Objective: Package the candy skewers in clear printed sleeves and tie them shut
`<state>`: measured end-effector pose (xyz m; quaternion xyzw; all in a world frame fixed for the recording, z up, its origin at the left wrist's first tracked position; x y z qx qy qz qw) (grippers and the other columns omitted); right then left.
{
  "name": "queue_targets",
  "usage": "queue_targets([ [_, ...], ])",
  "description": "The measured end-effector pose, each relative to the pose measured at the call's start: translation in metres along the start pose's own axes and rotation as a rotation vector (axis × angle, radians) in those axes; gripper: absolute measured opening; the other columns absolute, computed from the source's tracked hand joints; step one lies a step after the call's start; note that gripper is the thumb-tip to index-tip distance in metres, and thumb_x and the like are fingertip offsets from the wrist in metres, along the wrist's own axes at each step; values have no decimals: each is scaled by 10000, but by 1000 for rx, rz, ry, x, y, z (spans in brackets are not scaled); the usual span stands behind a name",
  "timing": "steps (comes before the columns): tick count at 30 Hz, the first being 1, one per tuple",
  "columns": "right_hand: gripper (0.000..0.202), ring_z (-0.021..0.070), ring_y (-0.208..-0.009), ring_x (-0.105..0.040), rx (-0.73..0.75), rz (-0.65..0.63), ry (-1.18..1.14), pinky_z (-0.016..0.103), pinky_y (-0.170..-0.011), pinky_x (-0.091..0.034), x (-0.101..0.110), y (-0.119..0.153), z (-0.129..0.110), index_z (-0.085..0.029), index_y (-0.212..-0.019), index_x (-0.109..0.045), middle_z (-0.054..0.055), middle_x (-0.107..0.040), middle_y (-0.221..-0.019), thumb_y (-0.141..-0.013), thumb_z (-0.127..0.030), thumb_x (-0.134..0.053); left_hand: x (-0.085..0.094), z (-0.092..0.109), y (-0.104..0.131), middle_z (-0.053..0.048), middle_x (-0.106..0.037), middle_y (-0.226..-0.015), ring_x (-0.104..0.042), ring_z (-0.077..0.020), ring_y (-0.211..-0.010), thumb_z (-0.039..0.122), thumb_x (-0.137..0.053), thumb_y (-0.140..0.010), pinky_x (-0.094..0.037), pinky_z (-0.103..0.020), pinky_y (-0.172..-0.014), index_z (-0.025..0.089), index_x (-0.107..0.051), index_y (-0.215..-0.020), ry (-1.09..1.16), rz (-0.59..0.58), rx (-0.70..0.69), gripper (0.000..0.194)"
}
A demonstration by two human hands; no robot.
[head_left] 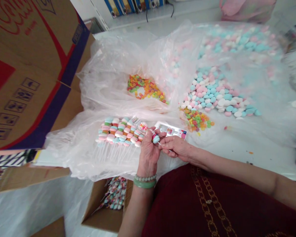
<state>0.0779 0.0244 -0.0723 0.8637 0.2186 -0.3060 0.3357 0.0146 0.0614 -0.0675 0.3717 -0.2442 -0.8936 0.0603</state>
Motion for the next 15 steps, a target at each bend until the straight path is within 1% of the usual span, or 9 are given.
queue_targets([
  [2, 136, 46, -359, -290, 62, 38, 102, 183, -352, -138, 4, 3, -5, -134, -744, -593, -45, -502, -507, -700, -262, -609, 1, 8, 0, -43, -646, -894, -660, -210, -857, 380, -685, -817, -540, -323, -714, 167, -596, -961, -5, -21, -2, 272],
  [4, 130, 54, -379, -304, 70, 63, 207, 189, -377, -172, 7, 5, -6, -143, -752, -604, -52, -487, -512, -723, -267, -577, 7, 21, -2, -54, -652, -923, -650, -226, -904, 369, -691, -811, -532, -369, -786, 164, -609, -938, 15, 7, -29, 255],
  [5, 112, 59, -393, -316, 73, 88, 298, 191, -398, -197, 9, 5, -8, -151, -740, -602, -56, -475, -509, -738, -253, -558, 12, 27, -3, -47, -652, -894, -651, -217, -869, 356, -691, -811, -530, -372, -783, 161, -616, -926, 28, 39, -38, 239],
  [7, 108, 73, -444, -369, 117, 169, 568, 199, -464, -259, 14, 7, -16, -162, -686, -592, -57, -467, -508, -764, -207, -533, 21, 35, -5, -21, -633, -789, -636, -177, -741, 324, -673, -824, -529, -347, -732, 156, -627, -911, 51, 98, -58, 195],
  [9, 144, 95, -528, -441, 212, 248, 871, 214, -539, -299, 12, 10, -28, -168, -659, -600, -45, -494, -536, -786, -172, -531, 24, 40, -7, 2, -597, -706, -597, -138, -643, 316, -636, -852, -516, -307, -679, 150, -635, -893, 76, 119, -82, 171],
  [10, 154, 109, -580, -475, 268, 265, 996, 222, -571, -310, 7, 12, -33, -172, -667, -614, -36, -524, -571, -797, -164, -531, 23, 41, -8, 8, -582, -685, -580, -124, -618, 319, -618, -865, -508, -292, -667, 148, -637, -879, 92, 116, -96, 173],
  [12, 155, 131, -666, -521, 351, 274, 1156, 232, -611, -323, -1, 15, -38, -187, -747, -654, -21, -587, -668, -819, -157, -520, 21, 41, -9, 14, -564, -666, -560, -109, -603, 329, -590, -886, -499, -277, -670, 148, -636, -848, 127, 102, -119, 191],
  [14, 193, 142, -680, -538, 362, 319, 1231, 236, -620, -336, -1, 18, -39, -209, -917, -675, -18, -620, -721, -827, -153, -514, 19, 40, -10, 14, -555, -657, -554, -107, -607, 331, -568, -902, -495, -275, -683, 149, -629, -818, 150, 87, -121, 209],
  [15, 255, 145, -668, -543, 348, 352, 1246, 237, -618, -343, 1, 19, -39, -221, -1028, -662, -20, -627, -722, -827, -155, -518, 18, 40, -10, 13, -553, -656, -552, -108, -611, 334, -561, -908, -493, -276, -689, 150, -624, -807, 158, 80, -121, 220],
])
Point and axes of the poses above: each hand's wrist, its own y-axis away from the middle knuckle, its own x-axis out of the back of the hand, z = x × y, the point moved 10 cm from there along -y, towards the middle knuckle
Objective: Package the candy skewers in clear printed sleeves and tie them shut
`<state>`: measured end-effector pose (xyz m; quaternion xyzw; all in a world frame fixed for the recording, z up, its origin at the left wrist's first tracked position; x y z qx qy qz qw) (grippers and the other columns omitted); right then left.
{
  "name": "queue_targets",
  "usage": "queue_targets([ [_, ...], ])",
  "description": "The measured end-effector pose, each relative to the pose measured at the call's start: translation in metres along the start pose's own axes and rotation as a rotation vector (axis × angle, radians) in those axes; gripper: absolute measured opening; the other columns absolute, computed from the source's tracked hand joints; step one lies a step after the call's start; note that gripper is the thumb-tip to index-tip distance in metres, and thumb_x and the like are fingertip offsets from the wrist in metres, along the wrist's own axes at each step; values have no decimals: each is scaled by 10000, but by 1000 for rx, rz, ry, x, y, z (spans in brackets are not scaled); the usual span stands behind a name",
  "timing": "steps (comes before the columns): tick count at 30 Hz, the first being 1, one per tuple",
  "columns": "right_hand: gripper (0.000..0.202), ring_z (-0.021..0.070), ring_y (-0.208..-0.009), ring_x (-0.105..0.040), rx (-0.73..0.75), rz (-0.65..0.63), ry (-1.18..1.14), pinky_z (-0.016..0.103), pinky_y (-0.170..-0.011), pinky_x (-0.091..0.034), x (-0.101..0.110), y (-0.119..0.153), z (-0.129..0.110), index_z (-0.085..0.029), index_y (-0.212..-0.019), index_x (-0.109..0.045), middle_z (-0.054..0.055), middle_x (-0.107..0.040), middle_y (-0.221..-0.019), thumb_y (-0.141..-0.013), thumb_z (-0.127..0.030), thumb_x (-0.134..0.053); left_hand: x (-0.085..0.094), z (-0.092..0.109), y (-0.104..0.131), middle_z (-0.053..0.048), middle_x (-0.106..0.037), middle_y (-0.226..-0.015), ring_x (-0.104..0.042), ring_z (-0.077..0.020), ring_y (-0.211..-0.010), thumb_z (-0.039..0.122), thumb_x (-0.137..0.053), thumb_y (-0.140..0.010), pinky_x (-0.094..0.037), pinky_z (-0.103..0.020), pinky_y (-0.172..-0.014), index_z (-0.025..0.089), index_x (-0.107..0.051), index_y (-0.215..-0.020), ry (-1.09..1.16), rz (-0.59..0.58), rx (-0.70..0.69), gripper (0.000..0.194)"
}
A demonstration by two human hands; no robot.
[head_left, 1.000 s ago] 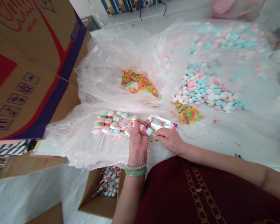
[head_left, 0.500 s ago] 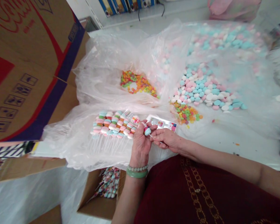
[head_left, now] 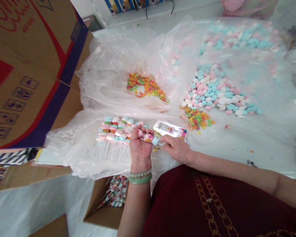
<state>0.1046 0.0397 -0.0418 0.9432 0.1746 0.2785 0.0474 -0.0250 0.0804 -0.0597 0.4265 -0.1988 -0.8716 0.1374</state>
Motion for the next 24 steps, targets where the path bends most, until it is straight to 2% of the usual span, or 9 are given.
queue_targets([
  [3, 428, 160, -683, -579, -14, 25, 24, 244, -638, -381, 2, 2, 2, -262, -1253, -572, -25, -656, -743, -838, -171, -527, -2, 0, 1, 11, -550, -652, -543, -110, -607, 370, -541, -920, -488, -276, -692, 152, -615, -797, 19, -7, -6, 261],
  [8, 337, 194, -896, -622, 200, 8, 113, 263, -738, -432, -1, 8, -17, -295, -1200, -621, 9, -699, -986, -905, -208, -486, -3, -5, 3, 16, -506, -614, -499, -101, -558, 346, -379, -989, -469, -259, -638, 151, -592, -811, 47, 17, -7, 339],
  [10, 317, 188, -892, -626, 241, -9, 163, 256, -731, -441, -4, 10, -20, -299, -1185, -626, 7, -701, -988, -921, -214, -474, -2, -7, 4, 19, -495, -607, -491, -102, -548, 329, -347, -998, -461, -256, -621, 155, -574, -803, 49, 46, -12, 346],
  [16, 356, 169, -830, -630, 309, -42, 256, 239, -686, -454, -12, 15, -24, -280, -1238, -589, 18, -699, -938, -925, -165, -465, 3, -11, 4, 28, -473, -594, -492, -105, -543, 365, -414, -976, -468, -259, -640, 165, -526, -735, 19, 59, -2, 333],
  [19, 376, 170, -838, -631, 310, -29, 227, 236, -694, -461, -14, 15, -24, -261, -1245, -589, 31, -699, -948, -909, -139, -472, 4, -9, 2, 24, -482, -598, -504, -103, -558, 373, -402, -980, -470, -258, -656, 161, -511, -713, 44, 43, 7, 358],
  [24, 322, 192, -901, -638, 196, -38, 74, 270, -757, -474, -13, 6, -11, -309, -1126, -666, -9, -705, -999, -898, -168, -488, -3, -3, 6, 14, -527, -638, -548, -116, -588, 366, -398, -978, -481, -266, -659, 158, -551, -805, -4, -12, -51, 311],
])
Point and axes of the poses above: each hand's wrist, its own y-axis away from the middle knuckle, its own x-axis out of the back of the hand, z = x × y, the point moved 10 cm from there along -y, towards the middle knuckle
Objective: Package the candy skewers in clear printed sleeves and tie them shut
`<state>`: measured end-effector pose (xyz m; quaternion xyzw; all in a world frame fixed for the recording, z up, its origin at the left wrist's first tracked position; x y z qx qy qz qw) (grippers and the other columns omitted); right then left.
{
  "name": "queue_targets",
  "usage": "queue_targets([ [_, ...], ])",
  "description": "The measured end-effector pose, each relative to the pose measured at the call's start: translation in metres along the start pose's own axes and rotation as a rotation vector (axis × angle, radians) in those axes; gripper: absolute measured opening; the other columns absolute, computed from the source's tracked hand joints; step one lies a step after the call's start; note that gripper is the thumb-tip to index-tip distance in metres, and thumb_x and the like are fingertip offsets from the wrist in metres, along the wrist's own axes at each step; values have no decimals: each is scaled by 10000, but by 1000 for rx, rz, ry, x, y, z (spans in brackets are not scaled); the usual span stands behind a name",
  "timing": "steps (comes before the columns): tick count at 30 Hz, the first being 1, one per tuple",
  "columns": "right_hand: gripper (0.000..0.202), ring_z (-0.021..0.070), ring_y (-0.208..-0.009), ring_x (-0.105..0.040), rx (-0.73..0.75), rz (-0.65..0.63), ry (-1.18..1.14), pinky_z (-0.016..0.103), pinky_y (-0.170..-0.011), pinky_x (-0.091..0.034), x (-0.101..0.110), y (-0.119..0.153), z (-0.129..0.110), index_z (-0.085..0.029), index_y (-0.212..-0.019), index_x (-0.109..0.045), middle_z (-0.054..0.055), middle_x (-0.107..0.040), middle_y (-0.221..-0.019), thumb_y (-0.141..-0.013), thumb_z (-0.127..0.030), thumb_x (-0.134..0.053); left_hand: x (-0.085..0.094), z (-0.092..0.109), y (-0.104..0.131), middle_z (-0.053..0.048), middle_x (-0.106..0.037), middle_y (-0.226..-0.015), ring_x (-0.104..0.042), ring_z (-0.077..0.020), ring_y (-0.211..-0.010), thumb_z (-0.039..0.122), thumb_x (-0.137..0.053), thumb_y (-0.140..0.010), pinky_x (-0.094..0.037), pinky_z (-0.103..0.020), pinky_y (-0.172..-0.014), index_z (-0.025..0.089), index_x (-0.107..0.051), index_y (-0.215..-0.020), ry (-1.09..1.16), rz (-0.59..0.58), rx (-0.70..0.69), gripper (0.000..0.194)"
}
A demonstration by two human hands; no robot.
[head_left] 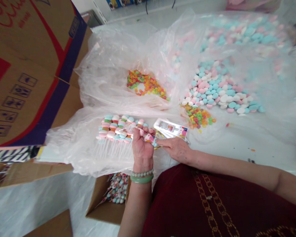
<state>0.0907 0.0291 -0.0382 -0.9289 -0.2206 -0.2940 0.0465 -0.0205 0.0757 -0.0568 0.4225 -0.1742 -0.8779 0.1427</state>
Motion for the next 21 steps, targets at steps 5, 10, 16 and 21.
queue_targets([
  [5, 362, 203, -982, -622, -8, -12, -149, 298, -834, -458, -3, 0, 7, -326, -1170, -644, -26, -687, -1090, -874, -173, -504, -11, -4, 3, 9, -543, -621, -574, -136, -573, 403, -558, -895, -480, -250, -593, 161, -573, -831, -218, -90, -16, 250],
  [10, 376, 195, -953, -609, -46, 190, -270, 299, -813, -442, 17, 0, 15, -260, -1186, -605, 16, -663, -1111, -845, -154, -486, -11, -12, 2, -2, -576, -647, -588, -123, -596, 365, -587, -885, -496, -238, -618, 147, -582, -801, -226, -66, 16, 234],
  [16, 137, 124, -588, -482, -198, 317, -419, 242, -589, -358, 35, -3, 34, -195, -733, -580, -31, -521, -610, -812, -207, -469, -14, -18, 3, -13, -607, -708, -631, -161, -705, 361, -652, -845, -519, -310, -737, 154, -592, -799, -178, -64, 31, 221],
  [21, 64, 68, -379, -264, -485, 131, -1024, 214, -398, -164, 5, -3, 43, -188, -684, -514, -81, -381, -457, -710, -241, -540, -16, -23, 5, -10, -621, -753, -634, -156, -738, 391, -718, -787, -506, -302, -767, 163, -604, -847, -185, -105, 29, 261],
])
Point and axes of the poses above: each hand's wrist, its own y-axis away from the middle knuckle, its own x-axis out of the back of the hand, z = x × y, the point moved 10 cm from there along -y, towards the middle knuckle
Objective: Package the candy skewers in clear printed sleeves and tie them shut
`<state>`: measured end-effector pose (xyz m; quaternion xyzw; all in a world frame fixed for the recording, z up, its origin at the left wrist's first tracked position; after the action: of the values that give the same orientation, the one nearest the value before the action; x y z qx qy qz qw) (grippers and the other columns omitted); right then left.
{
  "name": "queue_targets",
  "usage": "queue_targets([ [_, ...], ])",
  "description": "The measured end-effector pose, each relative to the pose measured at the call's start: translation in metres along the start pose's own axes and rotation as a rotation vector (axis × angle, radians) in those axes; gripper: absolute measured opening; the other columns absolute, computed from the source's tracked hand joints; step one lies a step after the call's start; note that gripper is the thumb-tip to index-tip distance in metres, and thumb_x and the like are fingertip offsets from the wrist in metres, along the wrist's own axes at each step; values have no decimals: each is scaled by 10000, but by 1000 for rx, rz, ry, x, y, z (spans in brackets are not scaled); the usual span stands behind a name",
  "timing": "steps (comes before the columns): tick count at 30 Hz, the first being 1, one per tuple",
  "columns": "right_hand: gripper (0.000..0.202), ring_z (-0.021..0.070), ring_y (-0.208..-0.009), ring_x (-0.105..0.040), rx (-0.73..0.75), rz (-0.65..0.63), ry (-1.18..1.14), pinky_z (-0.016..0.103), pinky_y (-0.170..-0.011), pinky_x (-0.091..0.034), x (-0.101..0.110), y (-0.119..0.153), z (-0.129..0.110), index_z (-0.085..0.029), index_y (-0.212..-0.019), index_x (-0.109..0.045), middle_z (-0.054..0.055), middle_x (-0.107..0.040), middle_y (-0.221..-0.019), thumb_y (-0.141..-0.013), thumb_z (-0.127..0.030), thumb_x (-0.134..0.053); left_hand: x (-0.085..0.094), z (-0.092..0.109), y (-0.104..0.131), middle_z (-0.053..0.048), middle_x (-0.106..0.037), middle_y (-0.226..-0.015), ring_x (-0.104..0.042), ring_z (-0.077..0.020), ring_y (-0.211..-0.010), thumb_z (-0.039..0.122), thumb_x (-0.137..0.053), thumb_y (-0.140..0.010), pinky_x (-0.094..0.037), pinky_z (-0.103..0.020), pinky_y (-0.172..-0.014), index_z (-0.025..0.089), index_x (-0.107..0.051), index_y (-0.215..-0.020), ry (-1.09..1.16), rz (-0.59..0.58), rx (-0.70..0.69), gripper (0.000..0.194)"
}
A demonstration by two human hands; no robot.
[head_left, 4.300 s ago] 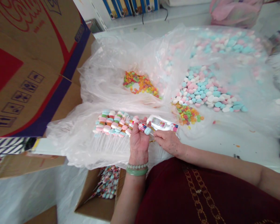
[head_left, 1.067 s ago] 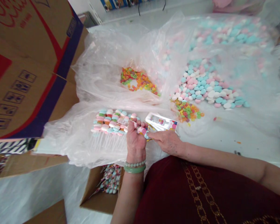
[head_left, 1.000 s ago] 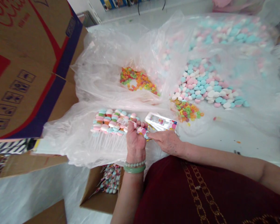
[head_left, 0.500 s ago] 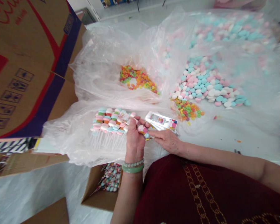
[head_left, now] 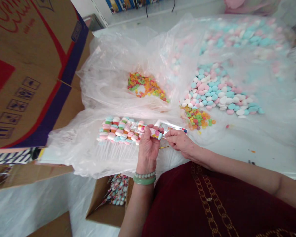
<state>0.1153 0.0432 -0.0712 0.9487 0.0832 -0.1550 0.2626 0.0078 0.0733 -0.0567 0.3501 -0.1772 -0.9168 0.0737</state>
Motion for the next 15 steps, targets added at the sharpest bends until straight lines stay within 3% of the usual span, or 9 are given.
queue_targets([
  [3, 105, 43, -333, -177, -219, -103, -251, 206, -376, -74, -20, 3, 17, -192, -709, -479, -106, -352, -429, -665, -220, -570, -4, -6, 3, -1, -605, -724, -616, -145, -702, 422, -698, -799, -508, -304, -754, 168, -597, -870, -5, -12, -6, 282],
  [7, 180, 30, -332, -146, -284, -190, -378, 192, -376, -58, -36, 5, 21, -199, -710, -429, -123, -334, -428, -657, -210, -601, -3, -21, 6, -1, -587, -704, -591, -120, -663, 424, -597, -878, -508, -281, -736, 157, -591, -859, 13, 60, 69, 268],
  [11, 124, 50, -355, -190, -117, -79, -239, 202, -382, -104, -16, -1, 12, -187, -718, -491, -109, -335, -439, -698, -271, -579, 0, -20, 2, -37, -622, -799, -624, -160, -776, 383, -610, -876, -516, -315, -774, 145, -597, -847, 48, 55, 179, 240],
  [15, 96, 102, -539, -432, 218, 123, 317, 217, -505, -286, 9, -1, -16, -179, -682, -571, -40, -502, -573, -752, -240, -547, 18, 10, -7, -22, -624, -805, -634, -177, -827, 363, -665, -837, -512, -352, -823, 164, -600, -872, 94, 129, 81, 213],
])
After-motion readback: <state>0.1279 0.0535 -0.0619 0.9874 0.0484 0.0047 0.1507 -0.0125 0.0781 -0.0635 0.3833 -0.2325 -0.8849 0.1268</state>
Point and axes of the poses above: each hand's wrist, its own y-axis away from the middle knuckle, its own x-axis out of the back of the hand, z = x × y, the point moved 10 cm from there along -y, towards the middle knuckle
